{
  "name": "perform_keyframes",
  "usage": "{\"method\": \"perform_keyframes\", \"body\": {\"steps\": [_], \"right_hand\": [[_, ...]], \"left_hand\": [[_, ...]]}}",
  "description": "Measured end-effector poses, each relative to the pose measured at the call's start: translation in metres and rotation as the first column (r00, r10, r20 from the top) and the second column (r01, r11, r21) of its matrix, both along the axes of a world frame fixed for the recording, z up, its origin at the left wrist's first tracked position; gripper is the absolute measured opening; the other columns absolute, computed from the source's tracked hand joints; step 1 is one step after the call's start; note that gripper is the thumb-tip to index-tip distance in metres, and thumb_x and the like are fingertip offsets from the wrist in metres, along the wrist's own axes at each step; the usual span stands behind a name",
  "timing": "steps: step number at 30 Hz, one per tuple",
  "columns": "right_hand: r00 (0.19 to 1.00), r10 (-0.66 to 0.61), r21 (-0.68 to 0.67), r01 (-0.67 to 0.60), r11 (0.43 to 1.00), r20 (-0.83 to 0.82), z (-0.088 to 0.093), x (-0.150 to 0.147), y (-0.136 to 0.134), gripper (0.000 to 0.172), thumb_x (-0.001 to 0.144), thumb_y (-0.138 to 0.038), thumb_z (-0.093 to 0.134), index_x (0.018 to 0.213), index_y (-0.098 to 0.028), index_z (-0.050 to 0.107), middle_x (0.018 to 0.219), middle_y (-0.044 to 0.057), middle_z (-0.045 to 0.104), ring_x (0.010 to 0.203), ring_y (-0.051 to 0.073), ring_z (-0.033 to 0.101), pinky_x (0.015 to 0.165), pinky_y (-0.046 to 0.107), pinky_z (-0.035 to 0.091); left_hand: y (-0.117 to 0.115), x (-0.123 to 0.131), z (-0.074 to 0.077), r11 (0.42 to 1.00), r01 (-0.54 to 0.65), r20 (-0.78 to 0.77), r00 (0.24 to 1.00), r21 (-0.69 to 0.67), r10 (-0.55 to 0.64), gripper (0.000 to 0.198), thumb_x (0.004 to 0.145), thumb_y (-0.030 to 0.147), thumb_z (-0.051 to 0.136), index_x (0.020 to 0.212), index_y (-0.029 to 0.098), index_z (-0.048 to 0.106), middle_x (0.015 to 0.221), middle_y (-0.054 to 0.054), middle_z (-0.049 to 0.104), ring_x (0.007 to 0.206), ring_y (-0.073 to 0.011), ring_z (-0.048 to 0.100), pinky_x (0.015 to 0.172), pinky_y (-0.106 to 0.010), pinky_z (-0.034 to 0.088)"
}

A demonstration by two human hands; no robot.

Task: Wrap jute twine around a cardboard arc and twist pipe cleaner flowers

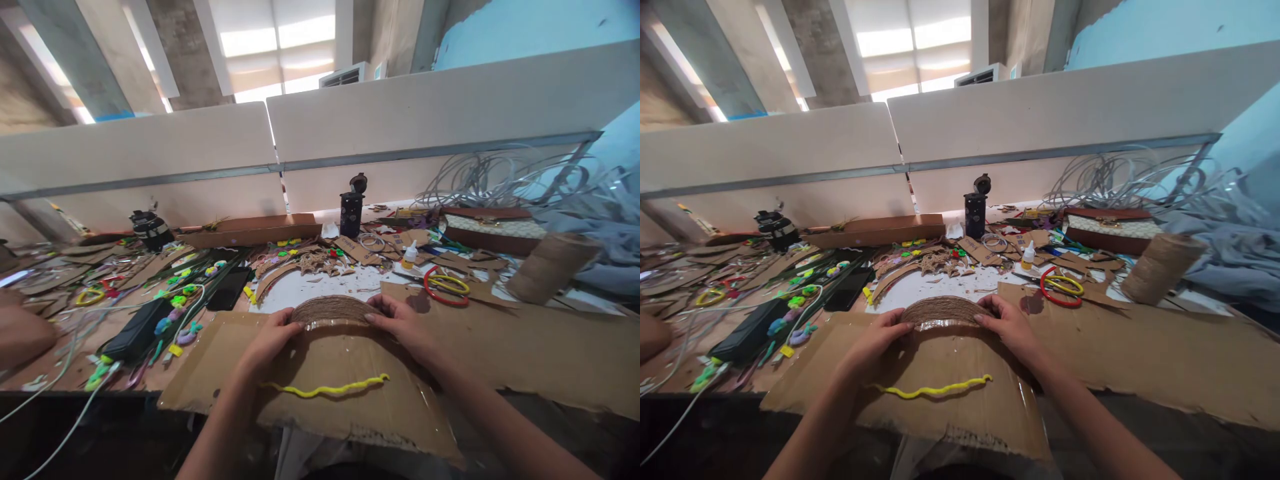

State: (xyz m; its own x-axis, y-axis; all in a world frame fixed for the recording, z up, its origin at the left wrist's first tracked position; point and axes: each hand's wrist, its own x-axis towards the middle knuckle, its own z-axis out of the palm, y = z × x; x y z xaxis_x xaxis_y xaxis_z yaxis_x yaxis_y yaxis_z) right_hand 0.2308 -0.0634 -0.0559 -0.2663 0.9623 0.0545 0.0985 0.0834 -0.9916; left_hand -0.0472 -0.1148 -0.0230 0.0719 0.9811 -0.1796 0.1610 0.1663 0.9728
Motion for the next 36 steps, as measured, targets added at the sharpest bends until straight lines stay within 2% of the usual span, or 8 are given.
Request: {"method": "perform_keyframes", "body": {"steps": [9,15,24,28,33,36], "right_hand": [[1.0,0.019,-0.005,-0.019,1.0,-0.018,-0.007,0.0,0.004,0.032,0.073,-0.043,0.075,0.091,-0.021,0.061,0.088,0.001,0.062,0.082,0.021,0.056,0.071,0.03,0.042],[0.999,0.039,0.004,-0.039,0.999,-0.001,-0.01,0.001,0.005,0.027,0.076,-0.039,0.073,0.092,-0.021,0.061,0.088,0.001,0.061,0.081,0.02,0.055,0.071,0.03,0.041],[0.999,0.014,-0.017,-0.015,1.0,-0.033,-0.008,-0.001,0.005,0.032,0.072,-0.042,0.076,0.091,-0.02,0.062,0.088,0.002,0.063,0.081,0.021,0.056,0.07,0.031,0.042],[0.999,0.012,-0.012,-0.012,1.0,-0.043,-0.007,-0.002,0.004,0.031,0.072,-0.042,0.076,0.09,-0.02,0.062,0.088,0.002,0.063,0.081,0.021,0.056,0.071,0.031,0.042],[0.999,0.039,0.004,-0.039,0.999,-0.021,-0.009,-0.001,0.006,0.03,0.074,-0.042,0.074,0.091,-0.02,0.061,0.089,0.002,0.063,0.082,0.021,0.056,0.071,0.031,0.042],[0.999,0.035,-0.003,-0.035,0.999,-0.005,-0.01,0.0,0.006,0.031,0.075,-0.043,0.073,0.092,-0.021,0.061,0.088,0.002,0.064,0.082,0.022,0.057,0.071,0.031,0.042]], "left_hand": [[-0.003,0.003,-0.002,1.0,0.015,0.025,1.0,0.016,-0.015,0.018,0.071,0.022,0.063,0.088,0.016,0.063,0.072,0.0,0.061,0.06,-0.0124,0.051,0.054,-0.022,0.037],[-0.001,0.006,-0.009,0.997,-0.045,-0.023,0.999,0.057,0.046,0.007,0.073,0.022,0.057,0.079,0.018,0.057,0.062,0.004,0.052,0.053,-0.0105,0.044,0.05,-0.022,0.034],[-0.002,0.0,-0.003,0.994,-0.01,-0.164,0.986,0.11,0.028,0.014,0.072,0.021,0.059,0.085,0.019,0.062,0.078,-0.001,0.063,0.072,-0.017,0.055,0.065,-0.026,0.043],[-0.001,-0.001,-0.007,0.995,0.002,-0.163,0.987,0.098,0.014,0.018,0.074,0.023,0.06,0.091,0.019,0.063,0.082,-0.002,0.065,0.075,-0.0183,0.057,0.065,-0.026,0.044],[-0.001,-0.002,-0.012,0.995,-0.015,-0.158,0.987,0.099,0.03,0.01,0.076,0.021,0.057,0.085,0.019,0.061,0.074,0.001,0.06,0.068,-0.0159,0.054,0.063,-0.025,0.043],[-0.001,-0.003,-0.011,0.995,0.007,-0.114,0.994,0.098,0.004,0.014,0.076,0.022,0.06,0.089,0.019,0.062,0.079,-0.001,0.064,0.073,-0.0171,0.056,0.066,-0.026,0.045]]}}
